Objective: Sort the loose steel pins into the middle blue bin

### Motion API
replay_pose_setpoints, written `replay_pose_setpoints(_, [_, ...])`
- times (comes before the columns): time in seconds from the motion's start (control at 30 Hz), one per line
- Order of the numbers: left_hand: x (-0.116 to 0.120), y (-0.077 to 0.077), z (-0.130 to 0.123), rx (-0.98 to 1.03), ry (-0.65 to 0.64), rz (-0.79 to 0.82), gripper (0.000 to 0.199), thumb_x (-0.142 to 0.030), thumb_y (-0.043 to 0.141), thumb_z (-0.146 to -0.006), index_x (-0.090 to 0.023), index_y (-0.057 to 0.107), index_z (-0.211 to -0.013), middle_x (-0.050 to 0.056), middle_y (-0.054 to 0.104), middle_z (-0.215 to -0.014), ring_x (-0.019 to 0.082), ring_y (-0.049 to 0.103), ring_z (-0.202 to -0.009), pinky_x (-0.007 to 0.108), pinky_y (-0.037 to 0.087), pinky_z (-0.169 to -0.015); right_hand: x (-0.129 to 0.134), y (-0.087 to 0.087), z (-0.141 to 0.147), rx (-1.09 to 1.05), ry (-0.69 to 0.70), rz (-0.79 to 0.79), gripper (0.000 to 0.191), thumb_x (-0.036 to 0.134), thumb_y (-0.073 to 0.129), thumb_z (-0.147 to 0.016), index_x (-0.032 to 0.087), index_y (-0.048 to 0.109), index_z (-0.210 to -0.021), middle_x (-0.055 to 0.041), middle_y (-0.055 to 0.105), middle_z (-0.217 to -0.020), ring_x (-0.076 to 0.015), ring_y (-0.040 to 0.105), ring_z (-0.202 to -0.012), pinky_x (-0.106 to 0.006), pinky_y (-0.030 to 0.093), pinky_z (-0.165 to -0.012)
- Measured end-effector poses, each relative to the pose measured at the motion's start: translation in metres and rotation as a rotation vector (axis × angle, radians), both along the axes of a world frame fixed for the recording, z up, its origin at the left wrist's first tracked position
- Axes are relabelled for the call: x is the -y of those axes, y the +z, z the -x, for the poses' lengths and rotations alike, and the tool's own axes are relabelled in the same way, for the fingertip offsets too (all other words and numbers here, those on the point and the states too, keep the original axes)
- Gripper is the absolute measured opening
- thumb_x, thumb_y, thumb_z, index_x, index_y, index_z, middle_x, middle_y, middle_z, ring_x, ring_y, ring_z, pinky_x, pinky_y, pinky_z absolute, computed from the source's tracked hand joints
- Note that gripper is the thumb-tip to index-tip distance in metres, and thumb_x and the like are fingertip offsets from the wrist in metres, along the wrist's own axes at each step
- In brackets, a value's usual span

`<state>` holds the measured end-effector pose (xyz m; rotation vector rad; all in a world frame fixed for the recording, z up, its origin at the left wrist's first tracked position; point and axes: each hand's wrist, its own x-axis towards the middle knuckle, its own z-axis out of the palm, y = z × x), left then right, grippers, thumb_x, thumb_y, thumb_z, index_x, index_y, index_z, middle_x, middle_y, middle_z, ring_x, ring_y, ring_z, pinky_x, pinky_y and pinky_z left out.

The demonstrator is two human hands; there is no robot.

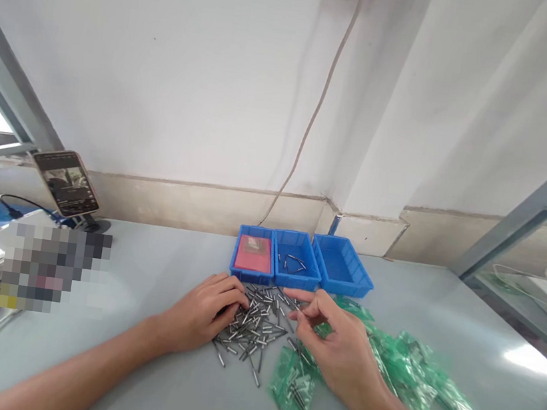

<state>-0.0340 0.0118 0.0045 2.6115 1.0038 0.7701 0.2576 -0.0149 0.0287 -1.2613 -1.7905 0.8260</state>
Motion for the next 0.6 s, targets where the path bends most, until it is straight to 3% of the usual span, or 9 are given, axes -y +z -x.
replay_pose_setpoints(0.1, [0.0004,0.0005,-0.0002,-0.001,0.003,-0.005,0.026,-0.012,0.046,-0.109,-0.022,0.069,-0.117,0.008,0.070,-0.119,0.023,0.064,-0.110,0.039,0.055,-0.098,0.0005,0.0001,-0.0001,0.002,-0.020,-0.020,0.023,0.025,0.065,-0.092,0.027,0.048,-0.077,-0.0094,0.082,-0.120,-0.0294,0.078,-0.094,-0.034,0.054,-0.058])
replay_pose_setpoints(0.3, [-0.0001,-0.0009,0.0005,0.002,-0.004,-0.002,0.026,-0.011,0.046,-0.109,-0.023,0.068,-0.119,0.009,0.070,-0.120,0.024,0.064,-0.111,0.039,0.055,-0.098,0.0002,-0.0004,0.0008,0.001,0.021,-0.047,0.024,0.027,0.061,-0.096,0.029,0.045,-0.078,-0.0035,0.075,-0.078,-0.0312,0.078,-0.103,-0.032,0.053,-0.063])
replay_pose_setpoints(0.4, [0.0000,-0.0015,0.0010,-0.005,-0.001,0.010,0.026,-0.011,0.047,-0.109,-0.023,0.068,-0.120,0.009,0.069,-0.122,0.024,0.064,-0.113,0.039,0.054,-0.100,0.0014,-0.0010,0.0008,-0.005,-0.006,-0.013,0.022,0.028,0.062,-0.097,0.029,0.046,-0.082,-0.0018,0.075,-0.079,-0.0266,0.077,-0.087,-0.031,0.049,-0.060])
replay_pose_setpoints(0.5, [0.0007,-0.0011,0.0009,-0.006,-0.002,0.018,0.026,-0.011,0.047,-0.109,-0.023,0.067,-0.120,0.008,0.069,-0.122,0.024,0.063,-0.114,0.040,0.053,-0.101,0.0022,-0.0017,0.0003,0.003,-0.038,0.034,0.016,0.031,0.063,-0.098,0.029,0.051,-0.088,-0.0014,0.079,-0.087,-0.0179,0.061,-0.059,-0.032,0.045,-0.057])
replay_pose_setpoints(0.6, [0.0010,-0.0005,0.0004,-0.006,-0.006,0.029,0.025,-0.011,0.046,-0.109,-0.023,0.067,-0.119,0.008,0.069,-0.122,0.024,0.062,-0.113,0.040,0.052,-0.101,0.0013,-0.0021,0.0004,0.010,-0.043,0.043,0.014,0.035,0.061,-0.101,0.029,0.052,-0.092,-0.0012,0.079,-0.087,-0.0171,0.054,-0.057,-0.032,0.041,-0.056])
